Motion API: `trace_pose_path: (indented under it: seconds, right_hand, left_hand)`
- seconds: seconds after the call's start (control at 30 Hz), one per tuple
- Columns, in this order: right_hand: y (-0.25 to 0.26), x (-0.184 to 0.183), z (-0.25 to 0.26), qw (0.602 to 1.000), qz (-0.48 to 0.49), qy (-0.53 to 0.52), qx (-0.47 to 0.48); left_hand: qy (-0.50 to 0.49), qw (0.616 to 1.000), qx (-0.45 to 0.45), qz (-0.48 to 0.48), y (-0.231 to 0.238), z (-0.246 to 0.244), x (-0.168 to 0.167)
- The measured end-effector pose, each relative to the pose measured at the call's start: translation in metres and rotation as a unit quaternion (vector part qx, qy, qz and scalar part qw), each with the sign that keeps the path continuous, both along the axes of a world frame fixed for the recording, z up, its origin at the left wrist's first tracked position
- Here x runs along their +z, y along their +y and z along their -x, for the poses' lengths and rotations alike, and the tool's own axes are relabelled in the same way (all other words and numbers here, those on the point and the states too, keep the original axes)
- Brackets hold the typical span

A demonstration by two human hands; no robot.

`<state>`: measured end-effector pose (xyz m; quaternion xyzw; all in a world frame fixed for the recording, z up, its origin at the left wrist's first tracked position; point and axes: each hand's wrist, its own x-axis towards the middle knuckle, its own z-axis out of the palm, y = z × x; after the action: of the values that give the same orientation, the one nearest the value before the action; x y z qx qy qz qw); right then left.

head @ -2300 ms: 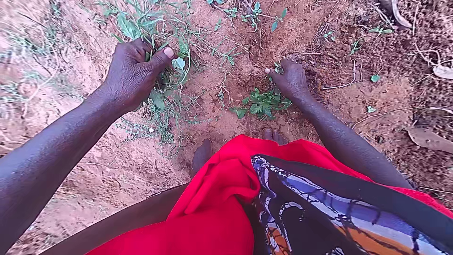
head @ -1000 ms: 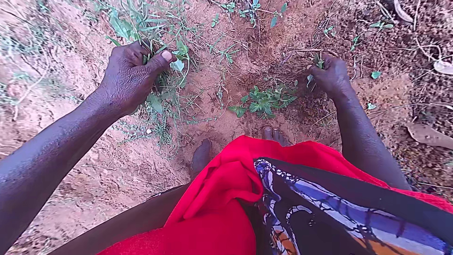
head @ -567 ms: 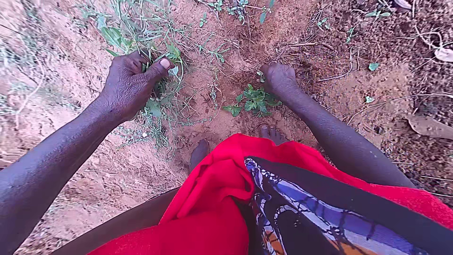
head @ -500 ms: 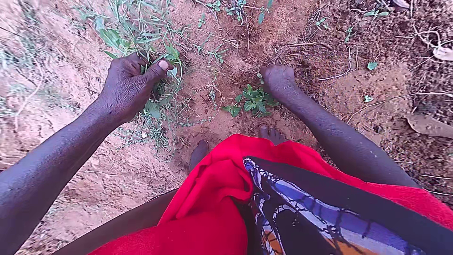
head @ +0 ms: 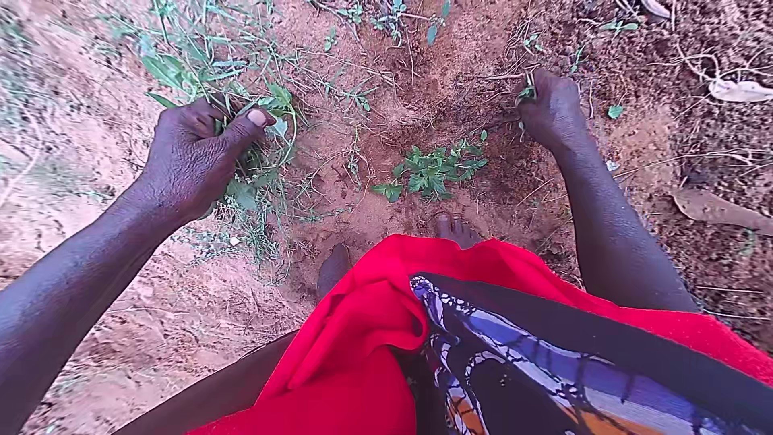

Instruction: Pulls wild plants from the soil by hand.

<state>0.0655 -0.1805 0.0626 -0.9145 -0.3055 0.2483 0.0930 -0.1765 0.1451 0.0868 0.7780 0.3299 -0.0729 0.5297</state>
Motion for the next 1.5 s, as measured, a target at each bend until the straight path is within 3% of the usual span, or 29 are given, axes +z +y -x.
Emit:
trace_pose_path:
  seconds: [0.03, 0.1, 0.2, 0.33, 0.5, 0.7, 1.03, 1.23, 1.5]
  right_hand:
    - [-0.018, -0.036, -0.012, 0.999, -0.013, 0.031, -0.002]
    - [-0.009, -0.059, -0.013, 0.985, 0.112, 0.112, -0.071]
    - [0.021, -0.061, 0.014, 0.963, 0.236, 0.097, -0.091]
    - [0.032, -0.059, 0.018, 0.952, 0.29, 0.085, -0.045]
    - [0.032, -0.058, 0.0, 0.947, 0.294, 0.126, -0.024]
    - [0.038, -0.064, 0.025, 0.958, 0.258, 0.108, -0.056]
    - [0.046, -0.054, 0.032, 0.942, 0.319, 0.093, 0.037]
    - [0.056, -0.054, 0.014, 0.933, 0.329, 0.141, 0.04]
    - [0.037, -0.072, 0.014, 0.949, 0.281, 0.135, 0.054]
  left_hand:
    - [0.003, 1.0, 0.003, -0.002, 0.0, -0.001, 0.0]
    - [0.001, 1.0, 0.005, -0.005, -0.001, -0.002, 0.0]
    - [-0.002, 1.0, 0.001, -0.005, -0.004, -0.003, 0.001]
    - [0.014, 1.0, 0.001, -0.003, -0.007, -0.003, 0.005]
    - [0.001, 1.0, -0.007, -0.007, -0.006, 0.001, 0.004]
    - [0.019, 1.0, -0.001, -0.017, -0.009, -0.002, 0.007]
    - [0.014, 1.0, -0.022, -0.011, -0.011, 0.0, 0.006]
    - [0.013, 1.0, -0.006, -0.004, -0.007, -0.002, 0.009]
    - [-0.031, 0.998, 0.053, -0.023, 0.019, -0.002, 0.021]
